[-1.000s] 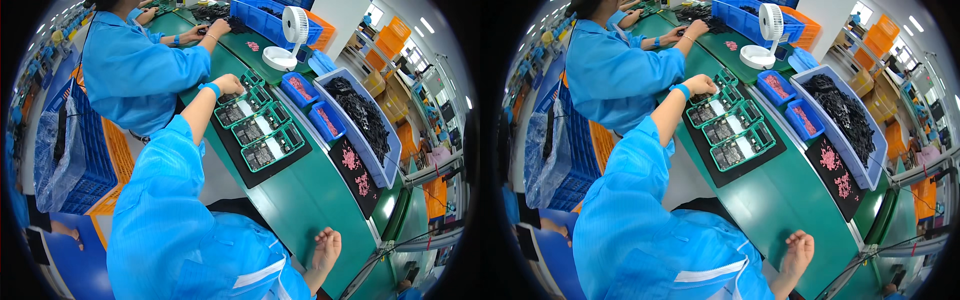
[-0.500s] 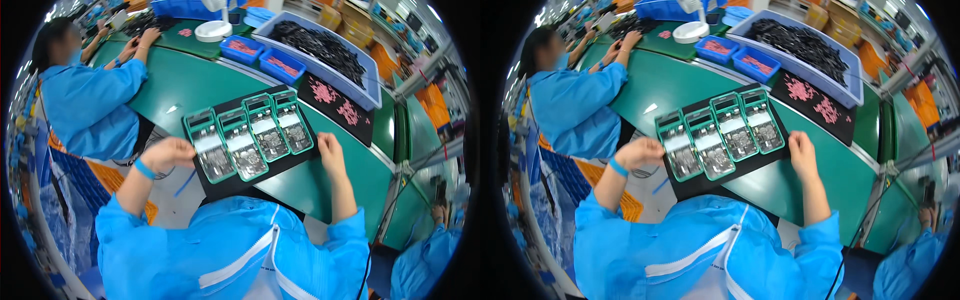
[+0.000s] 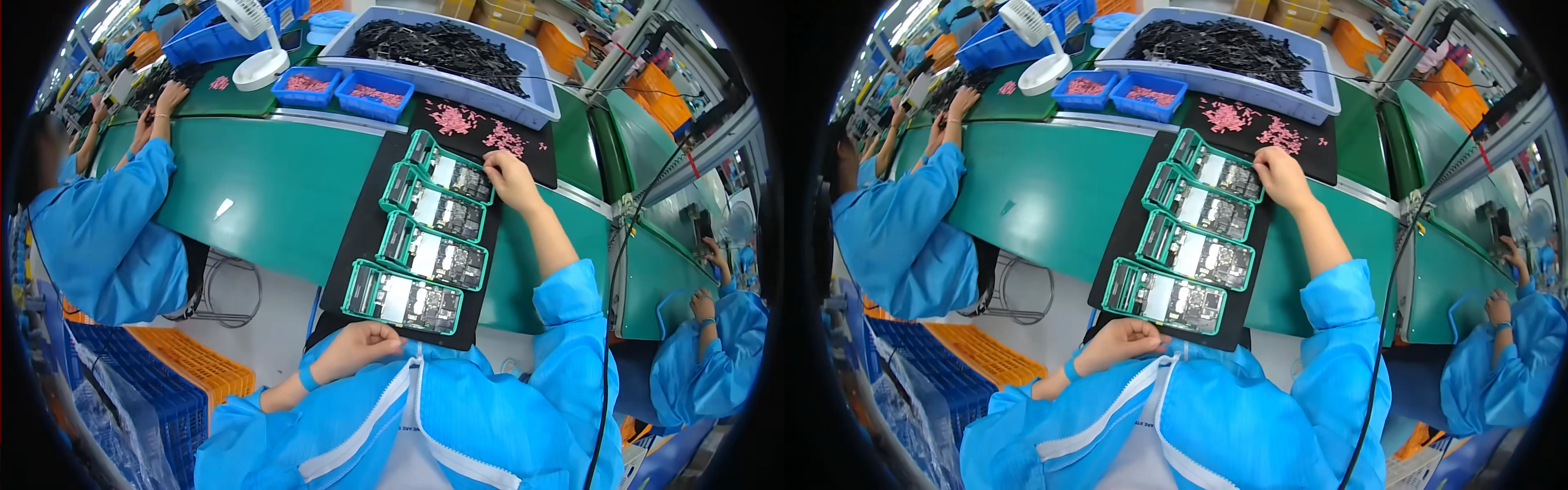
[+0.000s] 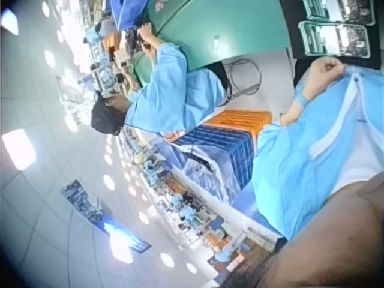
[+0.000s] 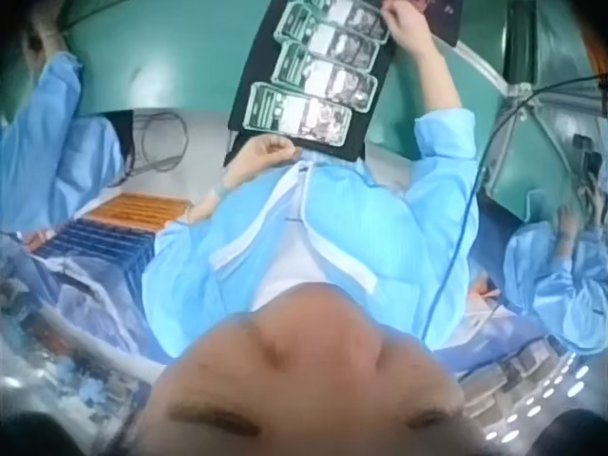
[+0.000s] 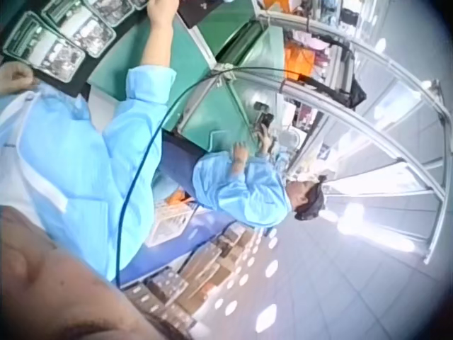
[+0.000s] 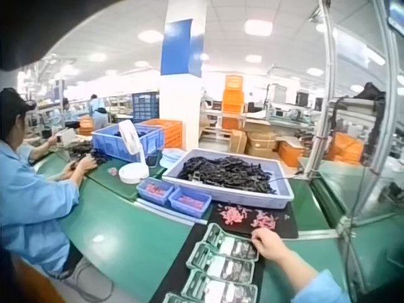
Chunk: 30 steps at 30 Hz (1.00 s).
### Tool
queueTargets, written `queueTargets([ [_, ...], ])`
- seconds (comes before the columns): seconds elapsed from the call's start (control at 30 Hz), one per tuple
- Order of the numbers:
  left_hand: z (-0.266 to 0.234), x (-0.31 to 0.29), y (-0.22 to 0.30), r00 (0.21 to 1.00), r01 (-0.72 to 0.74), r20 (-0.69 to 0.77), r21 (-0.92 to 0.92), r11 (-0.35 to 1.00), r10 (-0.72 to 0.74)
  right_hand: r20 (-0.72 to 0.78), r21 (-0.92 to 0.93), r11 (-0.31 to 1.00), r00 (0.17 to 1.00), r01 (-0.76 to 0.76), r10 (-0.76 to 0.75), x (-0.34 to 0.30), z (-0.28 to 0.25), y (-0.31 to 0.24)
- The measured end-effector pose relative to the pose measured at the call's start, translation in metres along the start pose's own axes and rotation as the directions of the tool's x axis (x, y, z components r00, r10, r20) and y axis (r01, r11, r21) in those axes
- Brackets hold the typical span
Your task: Assembling small electronic components onto circuit boards on an assembly line.
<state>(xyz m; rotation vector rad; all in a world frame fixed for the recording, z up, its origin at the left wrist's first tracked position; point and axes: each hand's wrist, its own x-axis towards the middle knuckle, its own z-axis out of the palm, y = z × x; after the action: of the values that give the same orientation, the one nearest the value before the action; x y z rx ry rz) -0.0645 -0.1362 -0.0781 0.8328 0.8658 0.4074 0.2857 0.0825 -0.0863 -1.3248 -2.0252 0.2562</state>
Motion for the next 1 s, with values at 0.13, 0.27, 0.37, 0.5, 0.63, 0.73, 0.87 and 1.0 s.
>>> queueTargets([
  [0.13, -0.016, -0.007, 0.009, 0.995, -0.020, 0.104, 0.219, 0.975, -0.003, -0.015, -0.099, 0.995, 1.000, 0.004, -0.006, 0.002, 0.006, -0.005],
  [0.27, -0.032, -0.033, 0.038, 0.979, -0.055, 0.203, 0.380, 0.923, -0.026, 0.035, -0.347, 0.933, 0.995, 0.101, -0.094, 0.000, 0.008, -0.022],
  [0.37, -0.042, -0.052, 0.085, 0.940, -0.325, 0.312, 0.690, 0.646, 0.140, 0.031, -0.368, 0.924, 0.994, 0.105, -0.101, -0.004, 0.009, -0.024],
  [0.5, -0.030, -0.078, 0.161, 0.899, -0.418, 0.311, 0.821, 0.388, 0.308, 0.138, -0.506, 0.841, 0.980, 0.191, -0.140, 0.002, 0.005, -0.030],
  [0.63, -0.013, -0.080, 0.217, 0.774, -0.518, 0.478, 0.855, -0.021, 0.415, 0.227, -0.592, 0.765, 0.963, 0.253, -0.143, 0.006, 0.002, -0.039],
  [0.73, 0.002, -0.053, 0.251, 0.690, -0.613, 0.594, 0.783, -0.103, 0.413, 0.144, -0.531, 0.826, 0.981, 0.188, -0.131, -0.002, 0.009, -0.032],
  [0.87, 0.015, 0.018, 0.263, 0.597, -0.649, 0.678, 0.723, -0.238, 0.430, 0.086, -0.439, 0.878, 0.981, 0.192, -0.172, -0.014, 0.006, -0.034],
  [1.0, 0.019, 0.113, 0.237, 0.635, -0.656, 0.691, 0.718, -0.233, 0.345, 0.039, -0.404, 0.905, 0.990, 0.137, -0.133, -0.022, 0.009, -0.038],
])
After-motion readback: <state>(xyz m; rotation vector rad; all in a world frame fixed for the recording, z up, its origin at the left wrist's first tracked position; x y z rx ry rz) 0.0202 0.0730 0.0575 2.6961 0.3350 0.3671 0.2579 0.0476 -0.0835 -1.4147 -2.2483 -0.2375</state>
